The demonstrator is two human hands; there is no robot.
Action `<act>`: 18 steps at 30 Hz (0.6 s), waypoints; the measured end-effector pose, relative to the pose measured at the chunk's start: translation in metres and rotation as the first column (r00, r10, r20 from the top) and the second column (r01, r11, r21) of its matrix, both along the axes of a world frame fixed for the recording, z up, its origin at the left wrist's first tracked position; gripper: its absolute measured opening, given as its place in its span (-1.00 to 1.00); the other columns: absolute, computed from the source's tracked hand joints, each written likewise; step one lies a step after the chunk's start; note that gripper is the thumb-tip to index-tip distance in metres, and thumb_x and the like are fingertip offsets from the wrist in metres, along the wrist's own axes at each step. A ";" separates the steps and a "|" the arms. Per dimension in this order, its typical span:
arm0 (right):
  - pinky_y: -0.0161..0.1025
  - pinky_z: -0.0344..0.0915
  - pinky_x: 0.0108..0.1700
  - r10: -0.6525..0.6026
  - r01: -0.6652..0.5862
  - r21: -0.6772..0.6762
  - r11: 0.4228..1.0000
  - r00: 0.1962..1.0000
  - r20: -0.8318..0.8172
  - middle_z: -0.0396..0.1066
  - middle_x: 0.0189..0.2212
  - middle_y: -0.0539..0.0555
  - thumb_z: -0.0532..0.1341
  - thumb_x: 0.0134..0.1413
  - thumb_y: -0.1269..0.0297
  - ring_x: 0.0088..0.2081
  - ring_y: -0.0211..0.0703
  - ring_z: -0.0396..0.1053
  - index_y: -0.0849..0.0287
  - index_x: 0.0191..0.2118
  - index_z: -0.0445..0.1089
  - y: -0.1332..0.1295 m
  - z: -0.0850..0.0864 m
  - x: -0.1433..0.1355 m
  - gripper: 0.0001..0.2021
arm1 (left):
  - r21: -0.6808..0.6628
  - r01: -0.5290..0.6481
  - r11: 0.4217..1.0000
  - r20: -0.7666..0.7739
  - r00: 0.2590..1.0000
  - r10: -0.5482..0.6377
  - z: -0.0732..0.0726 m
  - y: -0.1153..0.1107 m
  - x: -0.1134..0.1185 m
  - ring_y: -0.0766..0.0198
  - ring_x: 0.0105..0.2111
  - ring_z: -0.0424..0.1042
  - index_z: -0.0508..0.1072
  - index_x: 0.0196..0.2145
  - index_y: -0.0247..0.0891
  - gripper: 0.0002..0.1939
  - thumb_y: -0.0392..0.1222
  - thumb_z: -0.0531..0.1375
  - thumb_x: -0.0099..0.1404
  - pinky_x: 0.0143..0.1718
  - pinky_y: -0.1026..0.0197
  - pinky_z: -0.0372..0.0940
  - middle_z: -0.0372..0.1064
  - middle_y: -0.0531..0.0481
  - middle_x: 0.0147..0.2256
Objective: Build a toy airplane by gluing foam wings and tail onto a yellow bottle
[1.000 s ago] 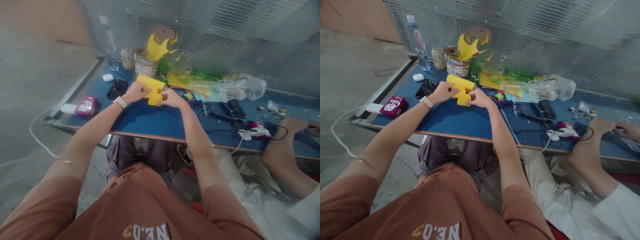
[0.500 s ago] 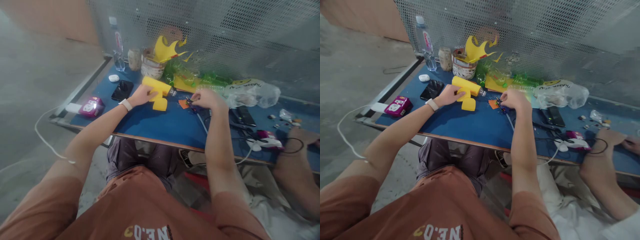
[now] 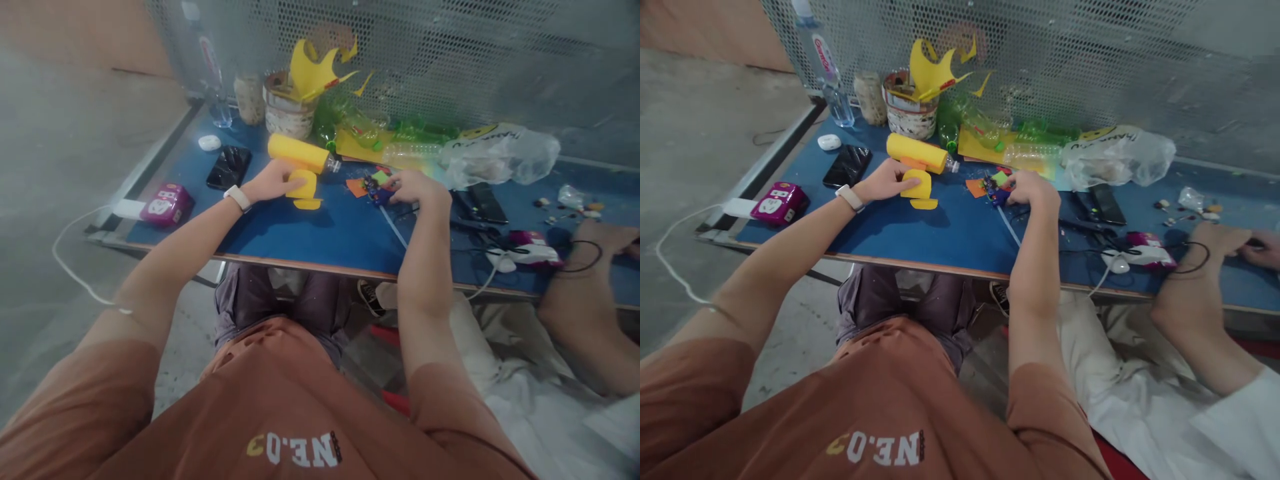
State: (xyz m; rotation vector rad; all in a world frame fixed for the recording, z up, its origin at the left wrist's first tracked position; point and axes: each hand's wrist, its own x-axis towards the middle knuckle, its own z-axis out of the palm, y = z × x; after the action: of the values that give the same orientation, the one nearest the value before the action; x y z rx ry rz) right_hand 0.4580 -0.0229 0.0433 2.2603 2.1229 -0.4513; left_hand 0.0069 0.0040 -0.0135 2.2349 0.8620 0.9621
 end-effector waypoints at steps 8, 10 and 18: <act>0.28 0.68 0.38 0.116 -0.106 0.109 0.988 0.990 -0.086 0.78 0.24 0.32 0.64 0.15 0.38 0.24 0.44 0.76 0.02 0.24 0.76 -0.019 0.018 0.003 -0.48 | 0.108 -0.126 0.986 -0.005 0.992 0.127 -0.004 0.014 -0.005 0.22 -0.42 0.02 0.15 -0.47 -0.06 -0.32 0.29 0.38 0.62 -0.34 0.00 0.00 0.06 0.09 -0.49; 0.30 0.66 0.44 0.175 -0.144 0.205 0.968 0.975 -0.139 0.76 0.28 0.34 0.59 0.27 0.28 0.31 0.42 0.73 0.03 0.34 0.71 -0.028 0.025 -0.002 -0.46 | 0.122 -0.149 0.981 0.006 0.989 0.149 -0.004 0.015 -0.005 0.23 -0.43 0.02 0.11 -0.47 -0.05 -0.31 0.28 0.37 0.62 -0.35 0.00 -0.02 0.03 0.10 -0.50; 0.43 0.60 0.49 0.251 -0.135 0.512 0.849 0.954 -0.165 0.66 0.33 0.41 0.49 0.54 -0.16 0.37 0.47 0.64 0.09 0.61 0.50 -0.034 0.037 -0.064 -0.26 | 0.081 -0.159 0.984 0.070 0.986 0.153 -0.004 0.014 0.000 0.21 -0.43 0.05 0.17 -0.44 -0.05 -0.37 0.24 0.30 0.68 -0.37 0.02 0.04 0.07 0.08 -0.51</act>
State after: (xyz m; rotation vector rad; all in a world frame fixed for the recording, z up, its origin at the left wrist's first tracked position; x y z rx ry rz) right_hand 0.3945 -0.0570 0.0805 2.2657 2.8343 -0.1699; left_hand 0.0066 0.0181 -0.0174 2.2209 0.9961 1.1572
